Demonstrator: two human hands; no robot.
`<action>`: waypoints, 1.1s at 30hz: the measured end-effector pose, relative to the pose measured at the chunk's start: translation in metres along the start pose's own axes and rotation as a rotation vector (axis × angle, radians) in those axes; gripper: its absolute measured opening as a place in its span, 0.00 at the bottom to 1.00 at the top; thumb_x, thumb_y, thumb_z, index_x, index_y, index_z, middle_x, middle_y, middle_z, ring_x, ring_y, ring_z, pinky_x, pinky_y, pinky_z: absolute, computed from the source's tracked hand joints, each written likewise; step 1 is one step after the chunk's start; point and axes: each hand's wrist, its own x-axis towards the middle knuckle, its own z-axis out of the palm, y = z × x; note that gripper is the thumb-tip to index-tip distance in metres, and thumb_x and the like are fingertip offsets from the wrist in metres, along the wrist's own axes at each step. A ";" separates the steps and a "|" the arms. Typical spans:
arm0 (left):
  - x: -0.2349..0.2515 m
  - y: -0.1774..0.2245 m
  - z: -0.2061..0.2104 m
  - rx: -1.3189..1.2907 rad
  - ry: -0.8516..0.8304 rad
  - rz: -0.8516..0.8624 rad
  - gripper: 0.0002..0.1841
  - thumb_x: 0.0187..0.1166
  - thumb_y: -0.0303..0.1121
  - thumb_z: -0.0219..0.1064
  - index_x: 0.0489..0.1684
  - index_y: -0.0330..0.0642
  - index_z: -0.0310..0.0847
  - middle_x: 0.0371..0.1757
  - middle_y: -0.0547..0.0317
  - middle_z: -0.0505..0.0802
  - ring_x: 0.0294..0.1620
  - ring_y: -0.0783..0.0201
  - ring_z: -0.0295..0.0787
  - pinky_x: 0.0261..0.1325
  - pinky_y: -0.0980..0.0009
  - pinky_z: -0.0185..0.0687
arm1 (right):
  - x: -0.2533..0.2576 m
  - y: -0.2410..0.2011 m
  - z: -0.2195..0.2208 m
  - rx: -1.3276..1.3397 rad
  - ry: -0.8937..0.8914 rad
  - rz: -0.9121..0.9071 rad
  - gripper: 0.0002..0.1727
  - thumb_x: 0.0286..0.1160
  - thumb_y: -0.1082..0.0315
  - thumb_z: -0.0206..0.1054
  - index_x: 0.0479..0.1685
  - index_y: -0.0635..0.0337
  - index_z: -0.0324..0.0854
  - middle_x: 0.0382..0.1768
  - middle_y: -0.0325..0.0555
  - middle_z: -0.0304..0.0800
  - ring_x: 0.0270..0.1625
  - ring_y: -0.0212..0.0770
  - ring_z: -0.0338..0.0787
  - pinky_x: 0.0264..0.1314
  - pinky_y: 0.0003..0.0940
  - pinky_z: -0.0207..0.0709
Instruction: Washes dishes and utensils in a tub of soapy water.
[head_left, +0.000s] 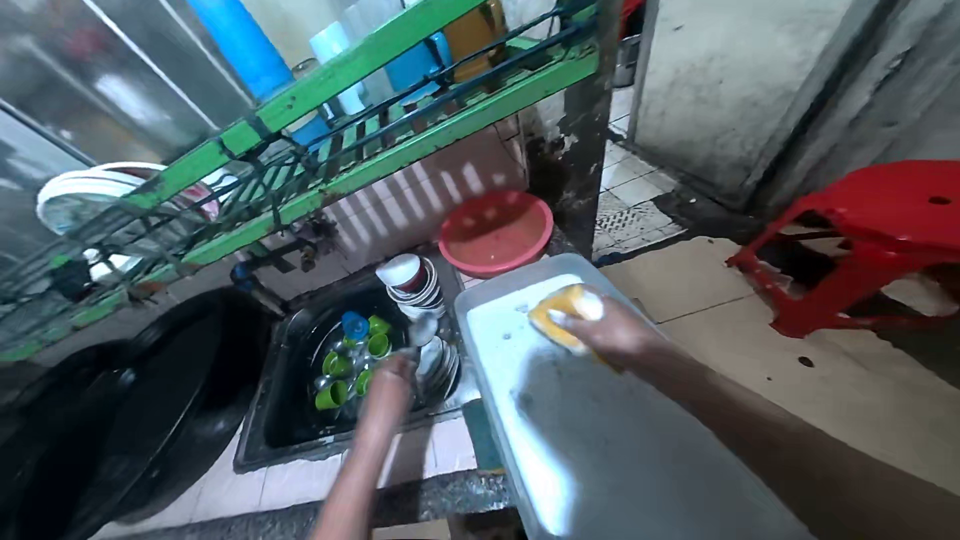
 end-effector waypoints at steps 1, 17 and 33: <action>0.015 -0.022 -0.012 0.153 0.067 -0.053 0.18 0.90 0.32 0.57 0.72 0.34 0.80 0.59 0.38 0.92 0.59 0.44 0.90 0.67 0.46 0.81 | 0.000 0.017 -0.005 -0.031 -0.012 -0.042 0.30 0.76 0.59 0.75 0.77 0.56 0.74 0.55 0.63 0.89 0.56 0.60 0.90 0.60 0.65 0.81; -0.066 0.104 0.161 0.477 -0.739 0.421 0.38 0.86 0.55 0.60 0.91 0.43 0.60 0.91 0.35 0.62 0.92 0.34 0.53 0.83 0.31 0.58 | -0.062 0.034 -0.033 -0.288 0.107 -0.318 0.30 0.71 0.69 0.75 0.76 0.54 0.78 0.57 0.58 0.92 0.58 0.56 0.92 0.65 0.60 0.81; -0.086 0.080 0.152 0.637 -0.675 0.502 0.26 0.84 0.31 0.61 0.84 0.52 0.72 0.88 0.44 0.69 0.87 0.35 0.64 0.76 0.36 0.74 | -0.041 0.061 -0.010 -0.835 -0.421 -0.343 0.33 0.74 0.62 0.72 0.83 0.50 0.72 0.74 0.59 0.79 0.75 0.65 0.79 0.74 0.66 0.70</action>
